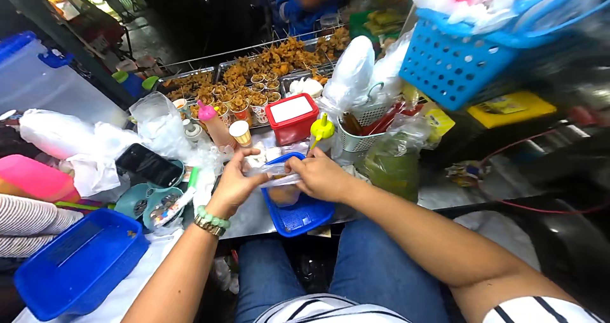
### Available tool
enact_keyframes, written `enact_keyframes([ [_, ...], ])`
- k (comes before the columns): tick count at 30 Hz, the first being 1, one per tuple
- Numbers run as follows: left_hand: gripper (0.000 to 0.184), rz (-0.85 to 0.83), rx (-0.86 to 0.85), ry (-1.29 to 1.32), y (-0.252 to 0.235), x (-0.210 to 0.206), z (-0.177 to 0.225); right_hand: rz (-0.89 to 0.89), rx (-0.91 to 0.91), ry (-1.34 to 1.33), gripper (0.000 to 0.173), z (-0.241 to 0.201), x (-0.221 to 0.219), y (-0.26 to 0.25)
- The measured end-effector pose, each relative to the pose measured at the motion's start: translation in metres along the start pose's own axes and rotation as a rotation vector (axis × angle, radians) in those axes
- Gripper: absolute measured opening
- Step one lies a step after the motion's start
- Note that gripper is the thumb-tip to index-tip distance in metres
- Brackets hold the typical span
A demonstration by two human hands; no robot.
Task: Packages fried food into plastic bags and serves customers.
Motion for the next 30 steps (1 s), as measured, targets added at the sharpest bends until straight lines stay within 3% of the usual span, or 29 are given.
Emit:
enact_keyframes([
  [2, 0.038, 0.013, -0.049, -0.468, -0.005, 0.003, -0.001, -0.011, 0.063, 0.067, 0.021, -0.014, 0.002, 0.005],
  [4, 0.031, 0.116, -0.053, -0.620, -0.007, 0.014, -0.004, -0.033, 0.134, 0.085, 0.016, -0.026, -0.002, 0.013],
  [6, 0.027, 0.284, -0.076, -0.478, -0.010, 0.030, -0.005, -0.051, 0.150, 0.090, 0.010, -0.027, -0.005, 0.021],
  [8, 0.023, 0.347, -0.111, -0.166, -0.009, 0.036, -0.004, 0.004, 0.125, 0.100, 0.010, -0.015, -0.002, 0.027],
  [10, 0.025, 0.243, -0.348, -0.039, -0.002, 0.031, 0.008, 0.087, 0.102, 0.125, 0.009, 0.000, 0.009, 0.034],
  [12, 0.021, 0.158, -0.656, -0.279, 0.010, 0.029, 0.034, 0.194, 0.125, 0.149, 0.010, 0.005, 0.031, 0.042],
  [14, 0.022, 0.138, -0.802, -0.593, 0.023, 0.034, 0.060, 0.294, 0.162, 0.144, 0.015, -0.001, 0.055, 0.046],
  [16, 0.040, 0.069, -0.717, -0.651, 0.034, 0.040, 0.081, 0.388, 0.199, 0.102, 0.014, -0.013, 0.075, 0.045],
  [18, 0.045, 0.042, -0.543, -0.514, 0.044, 0.052, 0.100, 0.513, 0.202, -0.031, 0.013, -0.024, 0.092, 0.043],
  [20, 0.049, -0.006, -0.383, -0.214, 0.052, 0.072, 0.108, 0.540, 0.108, -0.243, 0.036, -0.022, 0.100, 0.045],
  [22, 0.049, 0.015, -0.337, 0.000, 0.062, 0.102, 0.107, 0.397, -0.183, -0.382, 0.040, -0.006, 0.083, 0.058],
  [23, 0.048, 0.042, -0.337, 0.054, 0.068, 0.119, 0.104, 0.219, -0.391, -0.376, 0.037, 0.003, 0.063, 0.067],
  [26, 0.052, 0.151, -0.276, 0.153, 0.089, 0.159, 0.097, -0.519, -0.830, -0.330, 0.075, 0.015, -0.017, 0.099],
  [28, 0.053, 0.273, -0.226, 0.205, 0.101, 0.168, 0.094, -0.657, -0.936, -0.494, 0.077, 0.000, -0.059, 0.113],
  [30, 0.052, 0.340, -0.233, 0.236, 0.106, 0.177, 0.083, -0.618, -1.084, -0.954, 0.074, -0.030, -0.095, 0.124],
])
Point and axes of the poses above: each hand's wrist, its own y-axis away from the middle knuckle, its own x-axis out of the back of the hand, z = x × y, the point moved 5 cm from there along -y, towards the middle knuckle, and after that the axes turned 1 degree about -z, right-handed, at the moved point
